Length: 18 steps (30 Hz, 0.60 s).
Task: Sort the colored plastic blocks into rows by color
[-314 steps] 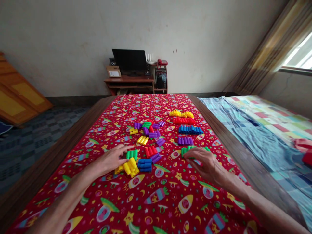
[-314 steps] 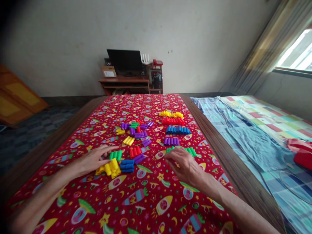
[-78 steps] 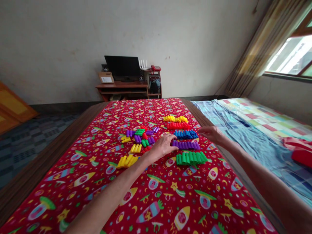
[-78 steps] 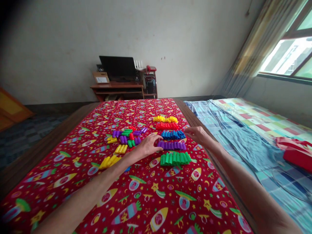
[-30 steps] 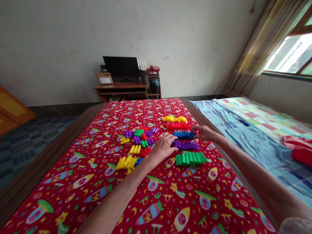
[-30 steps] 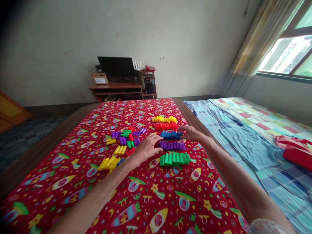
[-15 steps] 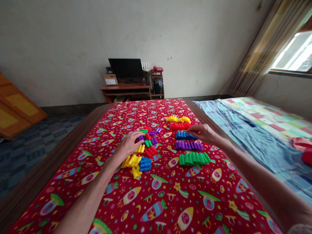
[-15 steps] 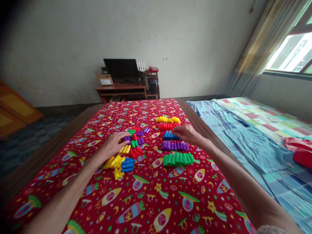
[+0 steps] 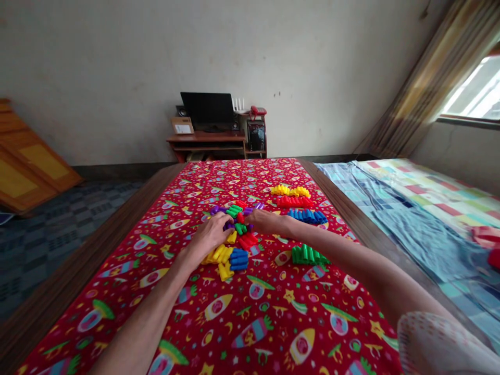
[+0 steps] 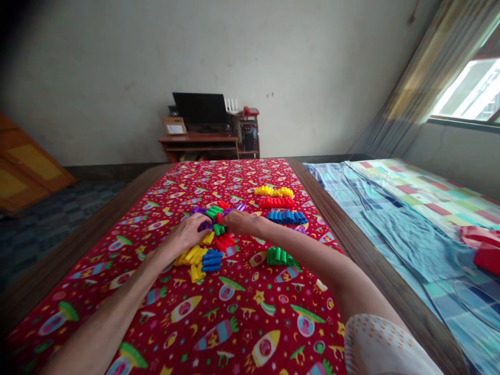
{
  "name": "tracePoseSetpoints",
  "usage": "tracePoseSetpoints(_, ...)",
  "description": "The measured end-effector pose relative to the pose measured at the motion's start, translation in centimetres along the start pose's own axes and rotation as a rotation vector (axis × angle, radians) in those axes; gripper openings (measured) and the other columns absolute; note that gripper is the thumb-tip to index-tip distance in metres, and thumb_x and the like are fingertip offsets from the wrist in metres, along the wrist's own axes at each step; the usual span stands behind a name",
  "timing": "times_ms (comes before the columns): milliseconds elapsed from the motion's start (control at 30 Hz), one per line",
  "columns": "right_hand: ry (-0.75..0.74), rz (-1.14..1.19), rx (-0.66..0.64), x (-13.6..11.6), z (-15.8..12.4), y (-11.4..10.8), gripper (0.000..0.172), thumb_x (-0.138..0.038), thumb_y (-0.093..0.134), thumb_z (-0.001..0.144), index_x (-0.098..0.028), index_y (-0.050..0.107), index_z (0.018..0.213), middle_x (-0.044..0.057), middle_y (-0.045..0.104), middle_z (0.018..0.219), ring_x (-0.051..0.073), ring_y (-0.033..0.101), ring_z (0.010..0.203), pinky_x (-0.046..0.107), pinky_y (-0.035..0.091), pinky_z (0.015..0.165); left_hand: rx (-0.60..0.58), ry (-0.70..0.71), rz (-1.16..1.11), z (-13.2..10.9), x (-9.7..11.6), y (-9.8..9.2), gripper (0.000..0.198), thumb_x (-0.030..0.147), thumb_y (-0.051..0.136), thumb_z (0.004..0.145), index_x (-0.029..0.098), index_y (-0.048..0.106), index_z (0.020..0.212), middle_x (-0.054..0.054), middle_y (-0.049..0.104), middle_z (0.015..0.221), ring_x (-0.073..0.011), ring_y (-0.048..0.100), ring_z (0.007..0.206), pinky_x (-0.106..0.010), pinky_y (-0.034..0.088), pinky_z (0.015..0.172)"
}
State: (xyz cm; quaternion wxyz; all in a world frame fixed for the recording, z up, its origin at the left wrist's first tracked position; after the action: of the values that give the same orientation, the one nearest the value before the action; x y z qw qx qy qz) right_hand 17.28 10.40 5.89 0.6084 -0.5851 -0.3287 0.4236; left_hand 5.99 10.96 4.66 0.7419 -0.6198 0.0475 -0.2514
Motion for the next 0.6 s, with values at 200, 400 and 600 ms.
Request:
tracePoseSetpoints(200,0.183,0.152,0.052,2.0,-5.1,-4.7,0.019,-0.017,0.065,0.084,-0.013,0.067,0.103,0.007,0.07,0.095,0.015,0.062,0.08,0.026,0.047,0.07,0.032,-0.062,-0.021,0.2,-0.3,-0.3,0.033,0.029,0.063,0.083,0.022,0.066,0.115,-0.009,0.069,0.107,-0.0264,0.067,0.097,-0.035,0.052,0.084)
tracePoseSetpoints(400,0.391,0.115,0.184,3.5,-14.2,-7.1,0.019,-0.023,0.065,0.085,-0.016,0.065,0.103,0.009,0.068,0.096,0.02,0.062,0.085,0.031,0.047,0.074,0.118,-0.035,-0.111,0.6,2.0,-1.7,0.041,0.028,0.068,0.081,0.025,0.062,0.122,-0.008,0.068,0.122,-0.0276,0.065,0.109,-0.038,0.05,0.094)
tracePoseSetpoints(600,0.47,0.043,0.072,3.7,-17.7,-3.3,0.016,-0.02,0.064,0.084,-0.017,0.062,0.1,0.011,0.067,0.094,0.022,0.062,0.083,0.034,0.048,0.072,0.079,0.016,-0.126,0.4,4.7,-1.7,0.043,0.024,0.068,0.081,0.021,0.061,0.123,-0.01,0.068,0.123,-0.0272,0.065,0.11,-0.038,0.051,0.095)
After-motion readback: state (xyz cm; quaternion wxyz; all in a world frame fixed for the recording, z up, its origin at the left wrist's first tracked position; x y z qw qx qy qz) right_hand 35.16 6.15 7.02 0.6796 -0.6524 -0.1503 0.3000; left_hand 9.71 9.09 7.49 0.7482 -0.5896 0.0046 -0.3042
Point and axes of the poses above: each hand's wrist, its own z-axis towards the middle knuckle, its own y-axis out of the palm, x = y × z, the point moved 8 cm from there along z, towards the middle knuckle
